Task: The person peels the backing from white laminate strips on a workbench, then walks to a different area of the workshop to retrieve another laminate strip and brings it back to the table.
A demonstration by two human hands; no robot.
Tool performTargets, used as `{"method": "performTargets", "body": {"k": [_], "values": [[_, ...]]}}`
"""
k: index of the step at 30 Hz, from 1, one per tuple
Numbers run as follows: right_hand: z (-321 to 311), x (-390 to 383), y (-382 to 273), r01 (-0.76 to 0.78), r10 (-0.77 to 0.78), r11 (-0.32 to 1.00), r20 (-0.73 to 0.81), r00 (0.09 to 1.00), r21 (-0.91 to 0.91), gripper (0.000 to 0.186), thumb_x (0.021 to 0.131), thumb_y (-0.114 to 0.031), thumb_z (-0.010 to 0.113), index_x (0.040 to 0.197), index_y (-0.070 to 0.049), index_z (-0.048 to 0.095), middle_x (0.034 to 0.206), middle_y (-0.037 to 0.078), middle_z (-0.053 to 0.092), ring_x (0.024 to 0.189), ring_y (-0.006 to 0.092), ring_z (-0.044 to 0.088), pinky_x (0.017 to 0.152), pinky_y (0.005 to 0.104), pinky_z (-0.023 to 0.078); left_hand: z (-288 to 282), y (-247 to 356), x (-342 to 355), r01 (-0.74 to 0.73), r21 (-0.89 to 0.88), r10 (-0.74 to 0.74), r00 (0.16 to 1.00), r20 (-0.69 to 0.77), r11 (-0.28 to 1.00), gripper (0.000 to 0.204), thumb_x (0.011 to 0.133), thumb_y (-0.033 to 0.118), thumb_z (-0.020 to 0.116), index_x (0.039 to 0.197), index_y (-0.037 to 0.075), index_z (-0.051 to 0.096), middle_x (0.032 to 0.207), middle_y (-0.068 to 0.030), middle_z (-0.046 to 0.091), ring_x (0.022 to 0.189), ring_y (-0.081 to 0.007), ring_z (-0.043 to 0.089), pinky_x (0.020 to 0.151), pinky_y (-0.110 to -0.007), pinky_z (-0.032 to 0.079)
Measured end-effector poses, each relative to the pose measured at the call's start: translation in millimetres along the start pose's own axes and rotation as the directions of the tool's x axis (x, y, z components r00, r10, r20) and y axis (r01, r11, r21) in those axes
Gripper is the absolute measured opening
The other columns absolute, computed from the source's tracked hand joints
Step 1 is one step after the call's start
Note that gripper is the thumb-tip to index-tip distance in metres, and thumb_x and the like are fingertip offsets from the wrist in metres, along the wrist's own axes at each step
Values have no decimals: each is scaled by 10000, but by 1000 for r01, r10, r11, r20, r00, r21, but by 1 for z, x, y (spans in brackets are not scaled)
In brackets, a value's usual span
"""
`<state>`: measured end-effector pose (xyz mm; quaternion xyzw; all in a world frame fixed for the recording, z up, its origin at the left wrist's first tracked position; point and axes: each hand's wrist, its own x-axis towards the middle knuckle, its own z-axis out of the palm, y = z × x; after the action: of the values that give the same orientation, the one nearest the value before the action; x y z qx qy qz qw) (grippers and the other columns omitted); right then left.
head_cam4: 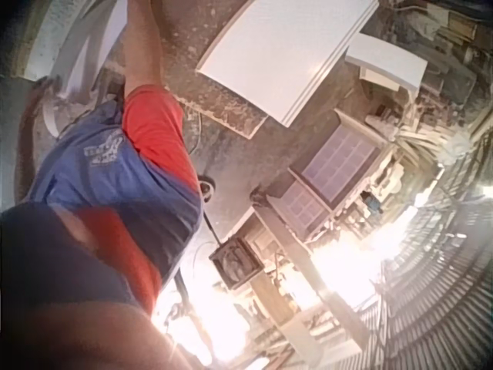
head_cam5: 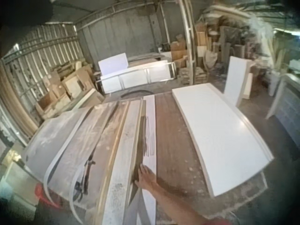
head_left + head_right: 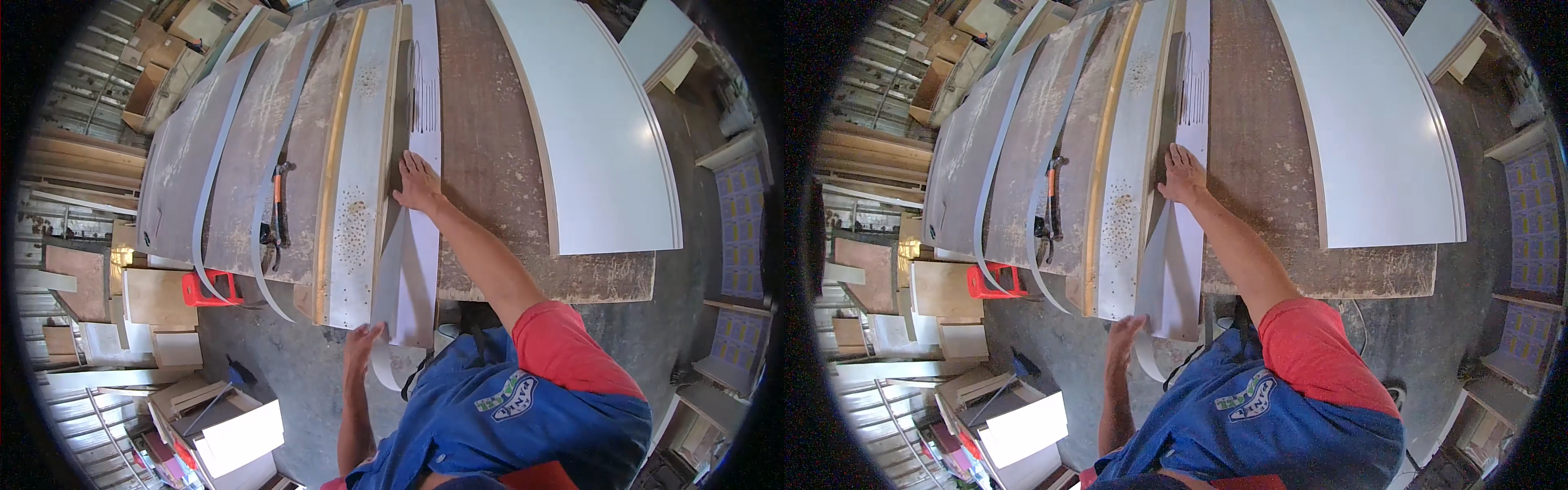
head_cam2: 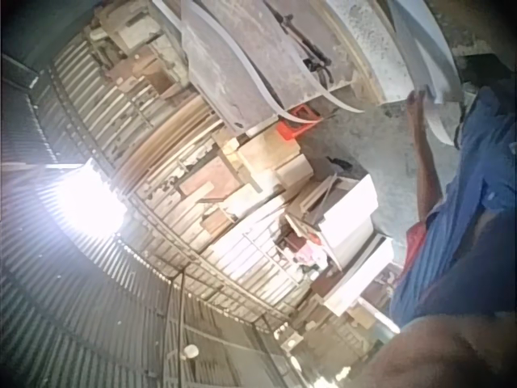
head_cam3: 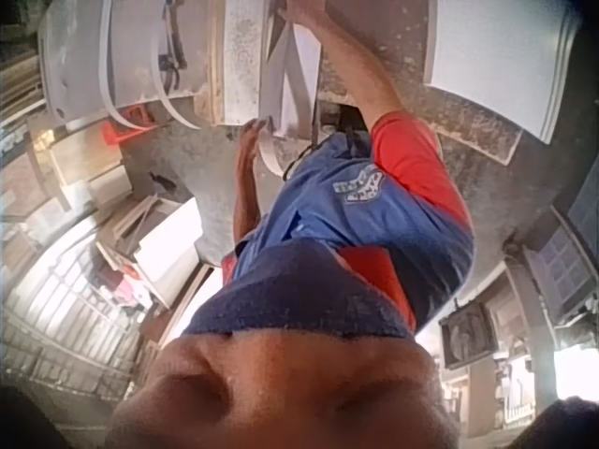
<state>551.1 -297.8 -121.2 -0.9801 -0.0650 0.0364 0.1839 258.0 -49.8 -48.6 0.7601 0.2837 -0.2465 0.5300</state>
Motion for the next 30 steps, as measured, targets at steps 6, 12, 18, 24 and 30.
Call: {"method": "performTargets", "body": {"k": [6,12,18,24,30], "values": [[2,1,1,49,-46,997,-64,997,58,828,778,-423,631,1386,48,326,1505,205,207,1407,322,165,1158,386,151,-41,-78,-87,34,-70,-35,999,-18,997,268,834,297,695,800,33,660,763,10,624,711,-82,535,664,-251,410],[-1,2,0,7,-8,999,-16,1000,-34,821,817,-482,575,1428,-10,293,1535,139,163,1422,261,137,1164,341,127,-35,-101,-116,-46,-249,25,996,-85,968,129,830,168,709,810,46,670,731,29,612,666,-61,512,645,-226,390],[-5,-2,-4,22,-22,999,3,1000,-26,810,824,-464,568,1420,12,297,1530,159,170,1419,271,145,1166,345,121,-20,-92,-113,-38,-330,-25,982,-186,943,115,842,145,700,828,37,665,732,32,610,653,-47,505,605,-210,372],[0,-2,1,34,-34,999,-57,998,7,805,819,-441,582,1405,38,310,1518,180,192,1412,289,165,1165,354,129,-13,-82,-108,-57,-327,-8,981,-193,943,133,861,153,675,834,23,659,717,39,593,620,-47,492,567,-216,362],[1,-4,1,48,-46,998,-95,994,26,808,800,-422,604,1395,46,322,1508,189,213,1406,298,183,1160,366,149,-8,-68,-93,-19,-289,-33,984,-174,957,170,867,179,665,834,13,661,710,36,584,625,-51,487,570,-209,356]]}}
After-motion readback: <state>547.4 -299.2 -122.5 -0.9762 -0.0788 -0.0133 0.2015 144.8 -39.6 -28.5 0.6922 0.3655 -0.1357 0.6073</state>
